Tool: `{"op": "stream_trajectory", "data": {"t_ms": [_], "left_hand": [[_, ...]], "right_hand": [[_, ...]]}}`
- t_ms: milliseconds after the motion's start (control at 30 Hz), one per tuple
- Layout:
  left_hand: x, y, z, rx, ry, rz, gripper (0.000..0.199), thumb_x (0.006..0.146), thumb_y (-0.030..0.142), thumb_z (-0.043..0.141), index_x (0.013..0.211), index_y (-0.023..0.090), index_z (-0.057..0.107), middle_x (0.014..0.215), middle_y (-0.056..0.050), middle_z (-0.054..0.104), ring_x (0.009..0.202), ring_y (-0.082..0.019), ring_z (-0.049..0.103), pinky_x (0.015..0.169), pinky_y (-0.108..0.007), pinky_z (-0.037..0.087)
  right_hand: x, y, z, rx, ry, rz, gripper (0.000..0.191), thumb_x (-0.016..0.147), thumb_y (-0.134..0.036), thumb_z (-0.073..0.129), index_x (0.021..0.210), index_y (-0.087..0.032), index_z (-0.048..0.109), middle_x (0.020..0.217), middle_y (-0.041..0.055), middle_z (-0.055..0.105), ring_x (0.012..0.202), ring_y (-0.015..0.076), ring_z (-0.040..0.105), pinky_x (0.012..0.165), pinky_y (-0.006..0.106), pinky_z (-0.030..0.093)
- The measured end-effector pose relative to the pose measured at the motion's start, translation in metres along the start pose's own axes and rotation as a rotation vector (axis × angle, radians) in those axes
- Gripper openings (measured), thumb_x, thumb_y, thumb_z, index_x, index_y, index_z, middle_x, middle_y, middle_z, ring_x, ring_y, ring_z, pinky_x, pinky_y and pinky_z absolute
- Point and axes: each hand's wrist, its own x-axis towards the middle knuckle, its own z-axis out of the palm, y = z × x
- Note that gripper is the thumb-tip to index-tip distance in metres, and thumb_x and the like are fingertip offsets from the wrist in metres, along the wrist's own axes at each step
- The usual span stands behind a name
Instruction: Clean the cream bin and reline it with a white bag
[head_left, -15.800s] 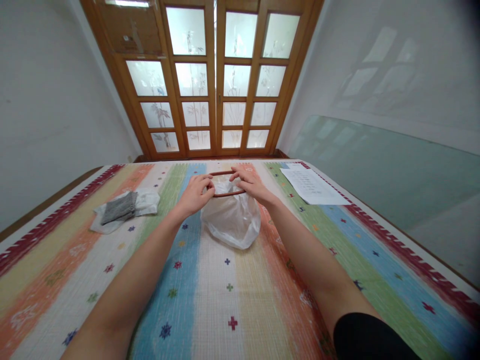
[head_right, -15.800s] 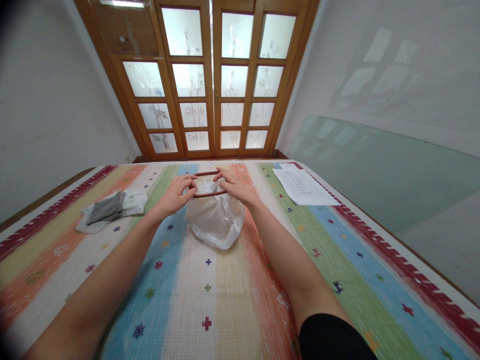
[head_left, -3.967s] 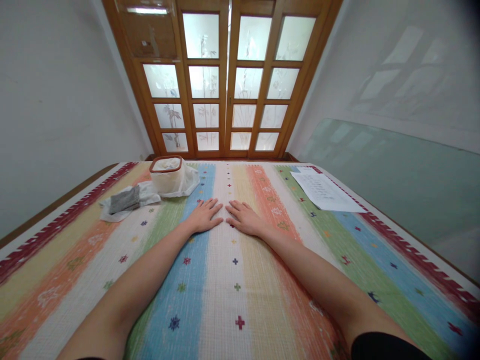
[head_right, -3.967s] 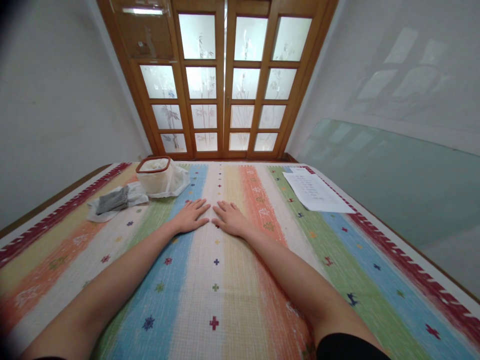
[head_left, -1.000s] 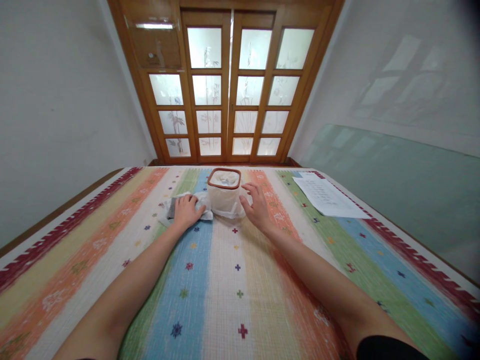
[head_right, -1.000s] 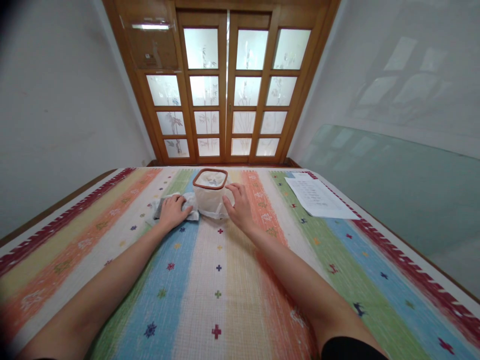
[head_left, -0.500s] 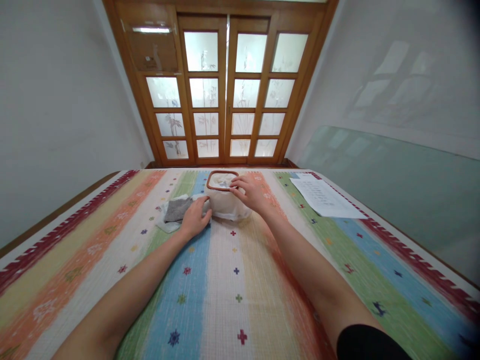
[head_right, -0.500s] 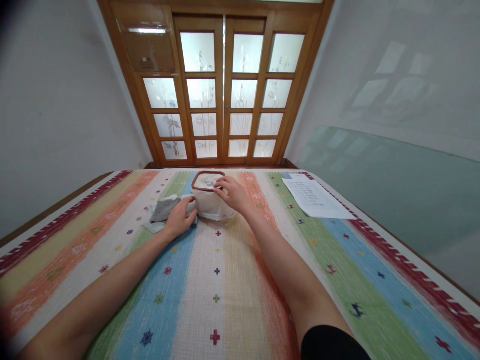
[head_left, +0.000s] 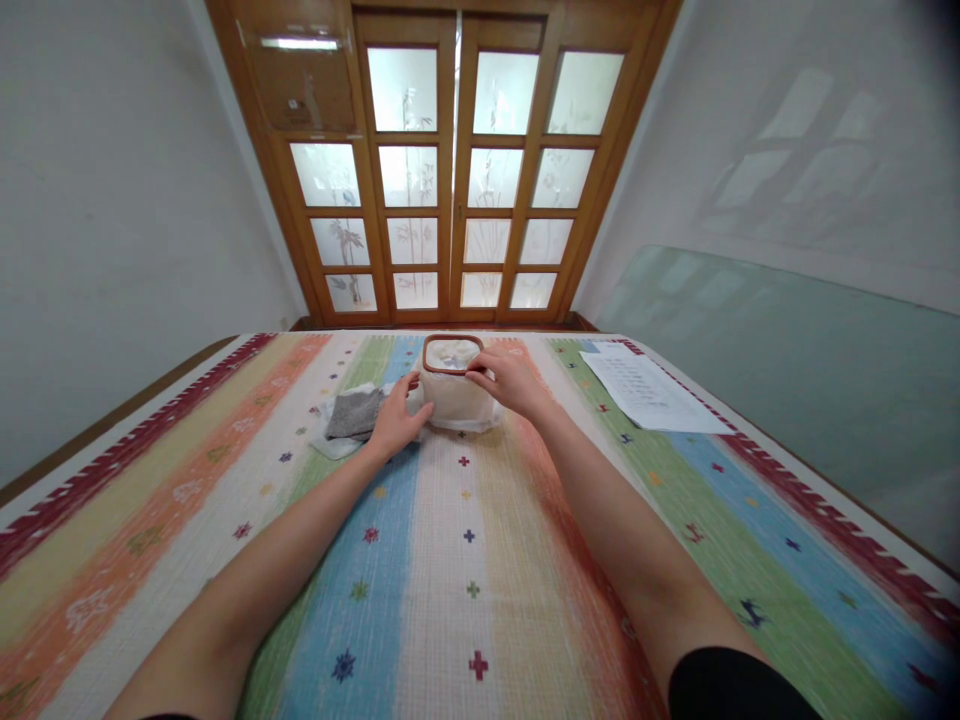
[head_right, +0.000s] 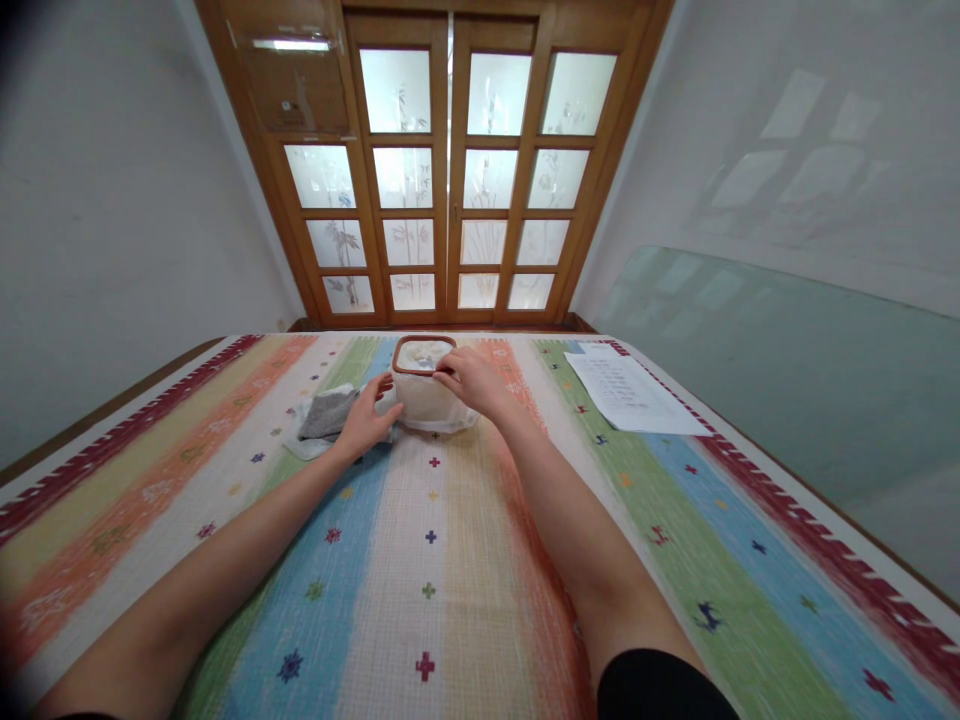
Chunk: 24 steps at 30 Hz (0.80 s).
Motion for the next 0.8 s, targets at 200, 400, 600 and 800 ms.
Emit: {"op": "stream_trajectory", "data": {"t_ms": [200,400,600,800], "left_hand": [[0.025,0.007,0.033,-0.207,0.027,0.019,0.099,0.084,0.044,0.078,0.165,0.026,0.023,0.169,-0.017,0.035,0.154,-0.030,0.040,0.123,-0.051,0.041],[0.024,0.012,0.050,-0.183,0.062,-0.063,0.096,0.082,0.040,0.081,0.161,0.024,0.031,0.159,-0.017,0.048,0.146,-0.032,0.051,0.120,-0.052,0.044],[0.024,0.001,0.056,-0.320,0.047,0.014,0.099,0.079,0.040,0.083,0.160,0.022,0.030,0.157,-0.017,0.051,0.141,-0.031,0.055,0.121,-0.051,0.043],[0.020,-0.008,0.059,-0.373,0.046,0.009,0.098,0.079,0.042,0.084,0.160,0.023,0.033,0.158,-0.017,0.050,0.139,-0.032,0.056,0.118,-0.052,0.045]], "right_hand": [[-0.002,0.001,-0.004,-0.064,-0.048,-0.009,0.014,0.102,-0.031,0.063,0.101,-0.022,0.074,0.100,0.0080,0.070,0.098,0.0244,0.063,0.089,0.038,0.048],[-0.002,-0.005,-0.003,-0.113,-0.052,0.017,0.014,0.102,-0.031,0.065,0.100,-0.021,0.075,0.101,0.0083,0.070,0.103,0.0248,0.063,0.089,0.037,0.047],[0.001,-0.011,-0.006,-0.080,-0.067,0.023,0.010,0.099,-0.027,0.068,0.097,-0.019,0.075,0.097,0.0081,0.070,0.100,0.0238,0.063,0.086,0.036,0.046],[0.001,-0.010,-0.009,-0.018,-0.070,0.027,0.012,0.100,-0.028,0.067,0.097,-0.019,0.074,0.096,0.0070,0.071,0.096,0.0221,0.064,0.084,0.033,0.045]]}}
